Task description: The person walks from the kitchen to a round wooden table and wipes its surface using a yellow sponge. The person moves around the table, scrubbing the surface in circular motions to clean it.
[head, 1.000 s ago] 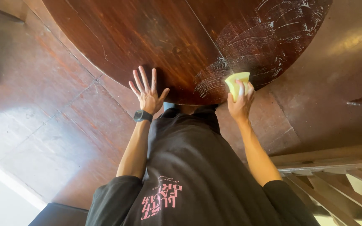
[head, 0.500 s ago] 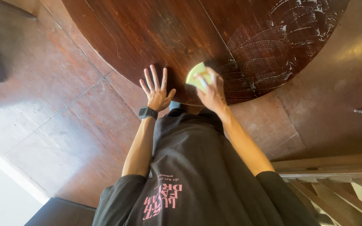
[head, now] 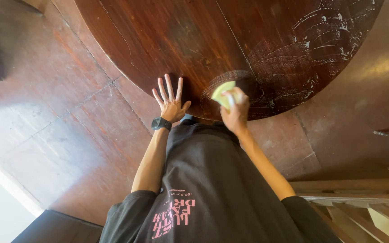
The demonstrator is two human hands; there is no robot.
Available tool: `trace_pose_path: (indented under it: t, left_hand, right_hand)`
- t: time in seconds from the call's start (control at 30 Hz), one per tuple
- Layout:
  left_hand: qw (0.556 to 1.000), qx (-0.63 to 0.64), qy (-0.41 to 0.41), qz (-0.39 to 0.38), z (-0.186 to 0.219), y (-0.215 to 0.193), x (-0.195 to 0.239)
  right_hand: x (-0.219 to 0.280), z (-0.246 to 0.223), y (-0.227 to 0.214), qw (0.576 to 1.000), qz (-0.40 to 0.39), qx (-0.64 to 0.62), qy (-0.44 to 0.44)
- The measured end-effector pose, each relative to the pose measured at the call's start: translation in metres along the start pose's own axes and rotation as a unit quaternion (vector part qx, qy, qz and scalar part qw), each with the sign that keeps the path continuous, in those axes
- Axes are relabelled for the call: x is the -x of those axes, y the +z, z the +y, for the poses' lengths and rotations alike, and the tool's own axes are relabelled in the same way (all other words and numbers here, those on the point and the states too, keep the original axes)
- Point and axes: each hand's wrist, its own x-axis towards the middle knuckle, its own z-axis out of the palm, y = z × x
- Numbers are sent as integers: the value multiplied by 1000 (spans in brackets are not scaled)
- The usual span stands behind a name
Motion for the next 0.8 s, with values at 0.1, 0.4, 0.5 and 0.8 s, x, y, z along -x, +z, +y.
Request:
trace_pose_path:
  t: [0.1,0.4,0.5,0.8]
  left_hand:
    - [1000,2,-4,-7,1,-2,0]
    - [1000,2,-6,-5,4,-4,1]
    - [1000,-5,-9,1,3,-3,1]
    - [1000,-3,-15,-14,4,-6,0]
  right_hand:
    - [-18,-27,0,993,-111,5,-50]
    - [-104,35,-19,995,27,-6,95]
    - [-97,68,-39,976,45,2,212]
    - [-102,13,-11,988,40,-34,146]
